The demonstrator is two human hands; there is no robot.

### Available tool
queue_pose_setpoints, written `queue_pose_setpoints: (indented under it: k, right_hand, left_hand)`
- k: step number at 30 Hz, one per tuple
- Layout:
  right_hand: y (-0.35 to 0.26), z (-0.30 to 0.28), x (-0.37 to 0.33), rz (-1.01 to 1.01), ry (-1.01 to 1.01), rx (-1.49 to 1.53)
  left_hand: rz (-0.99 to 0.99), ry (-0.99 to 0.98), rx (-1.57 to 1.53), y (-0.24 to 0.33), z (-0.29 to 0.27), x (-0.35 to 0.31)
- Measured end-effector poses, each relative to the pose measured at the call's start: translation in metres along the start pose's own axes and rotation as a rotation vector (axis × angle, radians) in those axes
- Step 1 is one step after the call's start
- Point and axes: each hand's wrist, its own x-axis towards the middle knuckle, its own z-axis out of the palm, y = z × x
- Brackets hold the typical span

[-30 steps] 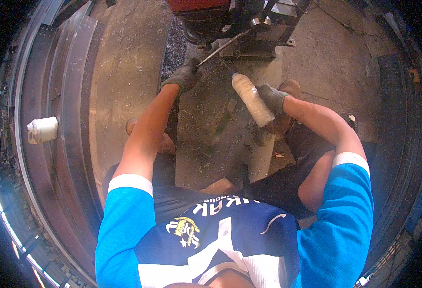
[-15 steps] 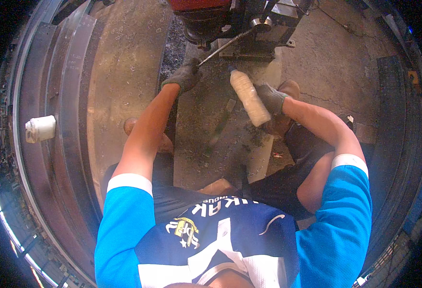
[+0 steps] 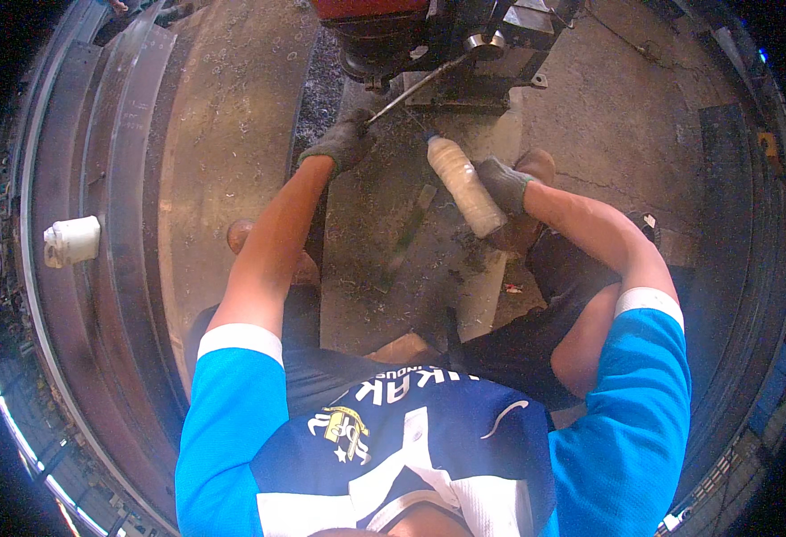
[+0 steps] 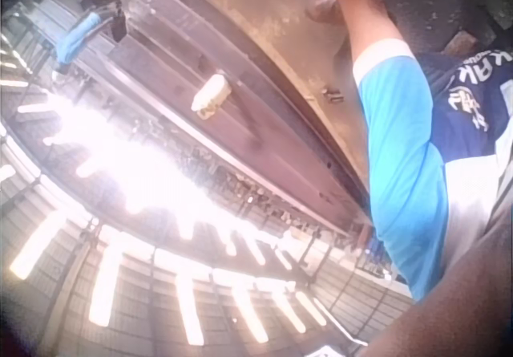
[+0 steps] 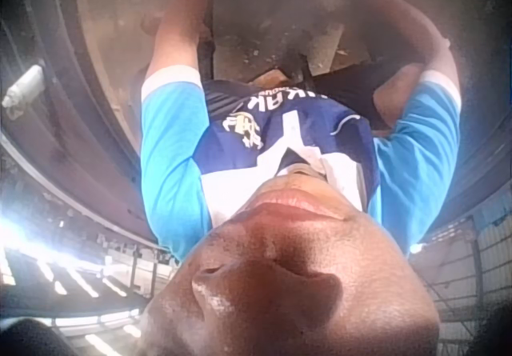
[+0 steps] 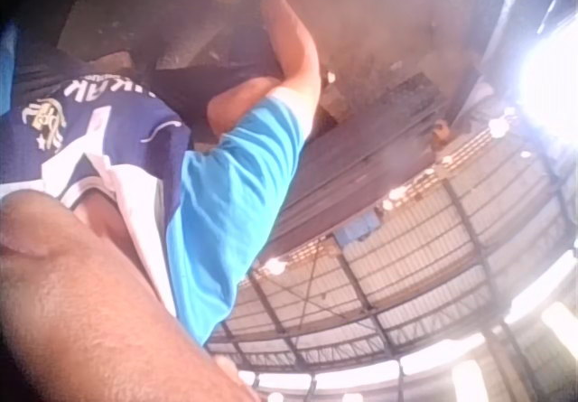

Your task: The person operates a drill press to create holes in a metal plate. They apply liquid from a bottle to the drilling site, adjust the machine's handle, and clear away metal shavings with their gloved hands.

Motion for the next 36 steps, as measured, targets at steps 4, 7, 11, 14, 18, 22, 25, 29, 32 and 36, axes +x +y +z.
queue_pose_setpoints:
  k: [4, 7, 11, 14, 18, 22, 25, 29, 32, 36]
  right_hand:
    - [-0.014, 0.011, -0.017, -0.023, -0.08, -0.222]
    - [-0.017, 0.019, -0.023, -0.029, -0.102, -0.173]
    - [0.002, 0.02, -0.014, -0.051, -0.141, 0.219]
    - [0.004, 0.005, 0.009, 0.001, -0.23, 0.325]
    - [-0.004, -0.022, 0.051, 0.025, -0.377, 0.015]
    - [-0.003, -0.035, 0.057, 0.063, -0.377, -0.103]
    - [-0.003, -0.031, 0.049, 0.022, -0.387, -0.176]
    - [-0.006, -0.025, 0.049, 0.073, -0.356, -0.064]
    - [-0.001, -0.025, 0.056, 0.032, -0.37, -0.065]
    - [0.005, -0.024, 0.058, 0.005, -0.31, 0.035]
  left_hand:
    - [-0.008, -0.05, 0.022, -0.003, 0.003, 0.002]
    - [0.011, 0.002, 0.002, -0.009, 0.009, 0.006]
    - [0.082, 0.127, -0.125, -0.018, 0.018, 0.022]
    - [0.098, 0.177, -0.039, -0.02, 0.022, 0.031]
    - [0.01, 0.047, -0.051, -0.024, 0.033, 0.041]
    - [-0.028, -0.007, -0.068, -0.038, 0.049, 0.049]
    - [0.009, -0.011, -0.11, -0.046, 0.06, 0.054]
    - [0.008, -0.034, -0.149, -0.05, 0.058, 0.055]
    - [-0.111, -0.094, -0.156, -0.043, 0.048, 0.048]
    - [-0.005, -0.062, -0.121, -0.03, 0.041, 0.034]
